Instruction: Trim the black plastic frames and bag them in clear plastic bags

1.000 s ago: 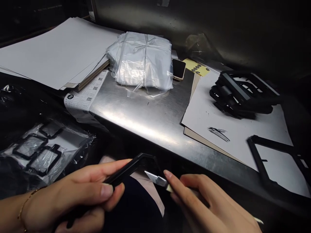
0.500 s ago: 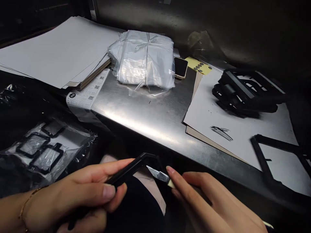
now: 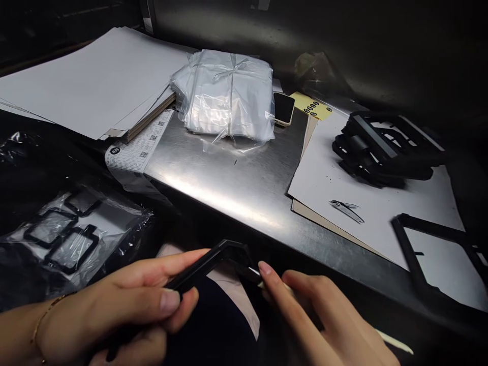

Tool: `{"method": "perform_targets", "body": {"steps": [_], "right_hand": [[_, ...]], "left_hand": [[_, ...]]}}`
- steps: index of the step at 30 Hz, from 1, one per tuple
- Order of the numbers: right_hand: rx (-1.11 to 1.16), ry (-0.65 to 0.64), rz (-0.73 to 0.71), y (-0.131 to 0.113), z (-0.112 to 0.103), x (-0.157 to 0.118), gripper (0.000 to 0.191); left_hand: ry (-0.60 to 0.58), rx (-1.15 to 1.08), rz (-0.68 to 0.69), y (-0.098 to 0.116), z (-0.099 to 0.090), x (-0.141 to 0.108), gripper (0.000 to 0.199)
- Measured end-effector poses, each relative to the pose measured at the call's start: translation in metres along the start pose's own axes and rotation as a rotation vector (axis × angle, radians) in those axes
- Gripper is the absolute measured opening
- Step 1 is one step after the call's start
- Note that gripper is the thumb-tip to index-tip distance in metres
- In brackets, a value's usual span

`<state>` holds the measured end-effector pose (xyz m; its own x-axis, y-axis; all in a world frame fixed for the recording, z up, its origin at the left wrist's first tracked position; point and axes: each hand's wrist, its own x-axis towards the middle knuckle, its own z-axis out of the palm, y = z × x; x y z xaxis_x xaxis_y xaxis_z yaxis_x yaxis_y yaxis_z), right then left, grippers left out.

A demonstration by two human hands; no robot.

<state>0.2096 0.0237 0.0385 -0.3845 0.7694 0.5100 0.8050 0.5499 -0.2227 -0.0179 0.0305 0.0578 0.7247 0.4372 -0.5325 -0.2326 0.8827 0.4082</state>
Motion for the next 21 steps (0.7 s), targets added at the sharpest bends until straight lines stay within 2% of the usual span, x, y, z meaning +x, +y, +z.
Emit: {"method": "perform_targets", "body": {"steps": [3, 7, 9, 13, 16, 18, 21], "right_hand": [[-0.029, 0.037, -0.082, 0.001, 0.007, -0.004, 0.033], [0.078, 0.046, -0.208, 0.01, 0.012, -0.007, 0.028], [0.131, 0.017, -0.177, 0.017, 0.009, -0.007, 0.028], [0.082, -0.034, -0.007, 0.023, -0.003, -0.002, 0.029], [0.057, -0.017, 0.015, 0.029, -0.007, 0.004, 0.029], [0.015, 0.012, -0.004, 0.043, -0.002, 0.009, 0.027], [-0.169, 0.048, 0.019, 0.081, 0.017, 0.015, 0.024]], "left_hand": [[0.017, 0.023, -0.05, 0.002, -0.001, 0.0, 0.046], [0.0, 0.018, -0.051, 0.003, -0.001, 0.001, 0.045], [0.007, 0.009, -0.04, 0.002, -0.002, 0.001, 0.044], [0.025, -0.011, -0.041, 0.004, -0.002, 0.001, 0.045], [0.059, 0.02, -0.085, 0.008, -0.003, 0.001, 0.039], [0.052, 0.038, -0.13, 0.012, -0.003, 0.001, 0.034], [0.02, 0.025, -0.147, 0.017, -0.003, 0.002, 0.03]]}}
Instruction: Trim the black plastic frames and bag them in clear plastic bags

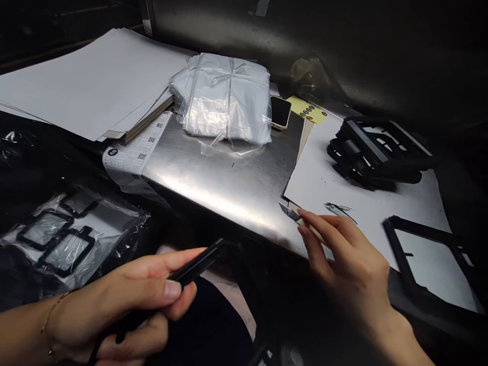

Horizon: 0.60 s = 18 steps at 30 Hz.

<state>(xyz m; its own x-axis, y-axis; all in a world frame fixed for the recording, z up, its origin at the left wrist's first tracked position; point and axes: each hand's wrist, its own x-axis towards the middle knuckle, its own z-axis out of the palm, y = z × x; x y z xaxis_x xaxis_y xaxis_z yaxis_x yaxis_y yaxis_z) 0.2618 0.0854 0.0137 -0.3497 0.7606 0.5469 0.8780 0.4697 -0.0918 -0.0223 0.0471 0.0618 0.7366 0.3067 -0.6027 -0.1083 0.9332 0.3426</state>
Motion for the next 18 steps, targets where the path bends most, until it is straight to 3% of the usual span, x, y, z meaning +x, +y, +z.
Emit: {"method": "perform_targets", "body": {"steps": [3, 6, 9, 13, 18], "right_hand": [[-0.12, -0.043, 0.032, 0.034, 0.029, 0.003, 0.02], [-0.16, -0.024, 0.063, 0.037, 0.035, 0.006, 0.019], [-0.056, 0.054, 0.012, 0.0, 0.014, 0.011, 0.018], [0.323, 0.03, -0.227, -0.063, -0.015, 0.019, 0.018], [0.283, -0.034, -0.31, -0.084, -0.016, 0.029, 0.015]], "left_hand": [[-0.001, -0.027, 0.023, 0.002, 0.001, 0.002, 0.031], [-0.007, -0.039, 0.039, 0.001, 0.0, 0.004, 0.03], [-0.003, -0.027, 0.035, 0.0, -0.001, 0.006, 0.023], [0.045, 0.058, 0.004, 0.0, -0.002, 0.006, 0.017], [0.027, 0.05, -0.012, 0.0, -0.001, 0.004, 0.016]]}}
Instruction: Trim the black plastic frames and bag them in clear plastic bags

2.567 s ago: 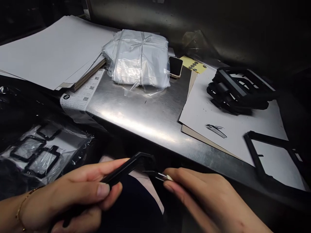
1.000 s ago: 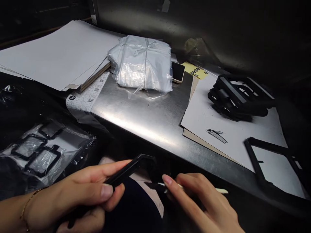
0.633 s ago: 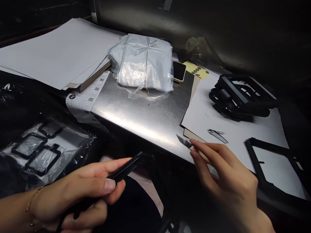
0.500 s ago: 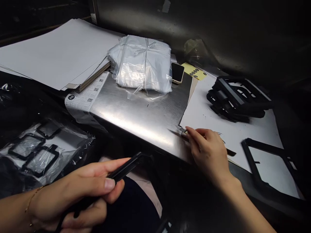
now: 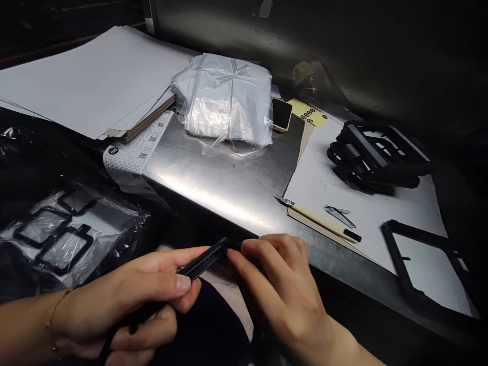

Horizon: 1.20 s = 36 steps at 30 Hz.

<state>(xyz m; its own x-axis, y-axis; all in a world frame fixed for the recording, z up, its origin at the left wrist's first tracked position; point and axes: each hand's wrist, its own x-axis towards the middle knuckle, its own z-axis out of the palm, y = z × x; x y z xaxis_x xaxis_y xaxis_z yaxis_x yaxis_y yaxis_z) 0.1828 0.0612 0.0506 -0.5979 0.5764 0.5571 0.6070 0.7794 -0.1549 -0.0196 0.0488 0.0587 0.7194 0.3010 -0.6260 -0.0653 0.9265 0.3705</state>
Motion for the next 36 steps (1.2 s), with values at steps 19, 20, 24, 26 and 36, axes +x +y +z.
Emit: {"method": "perform_targets", "body": {"steps": [19, 20, 24, 26, 36], "right_hand": [[0.613, -0.186, 0.286, 0.012, -0.014, -0.009, 0.018], [0.497, -0.174, 0.264, 0.013, -0.012, -0.012, 0.016], [0.146, 0.036, 0.157, 0.006, 0.003, -0.015, 0.015], [0.1, 0.064, 0.127, 0.002, 0.008, -0.01, 0.011], [0.042, 0.043, 0.177, -0.008, 0.011, 0.007, 0.009]], "left_hand": [[0.051, -0.012, 0.023, 0.003, -0.009, 0.0, 0.013], [0.046, -0.011, 0.022, 0.003, -0.009, 0.001, 0.014], [0.035, -0.006, 0.014, 0.001, -0.008, 0.003, 0.021], [0.03, -0.003, 0.019, 0.0, -0.007, 0.003, 0.027], [-0.011, 0.041, -0.026, 0.006, -0.004, -0.002, 0.028]]}}
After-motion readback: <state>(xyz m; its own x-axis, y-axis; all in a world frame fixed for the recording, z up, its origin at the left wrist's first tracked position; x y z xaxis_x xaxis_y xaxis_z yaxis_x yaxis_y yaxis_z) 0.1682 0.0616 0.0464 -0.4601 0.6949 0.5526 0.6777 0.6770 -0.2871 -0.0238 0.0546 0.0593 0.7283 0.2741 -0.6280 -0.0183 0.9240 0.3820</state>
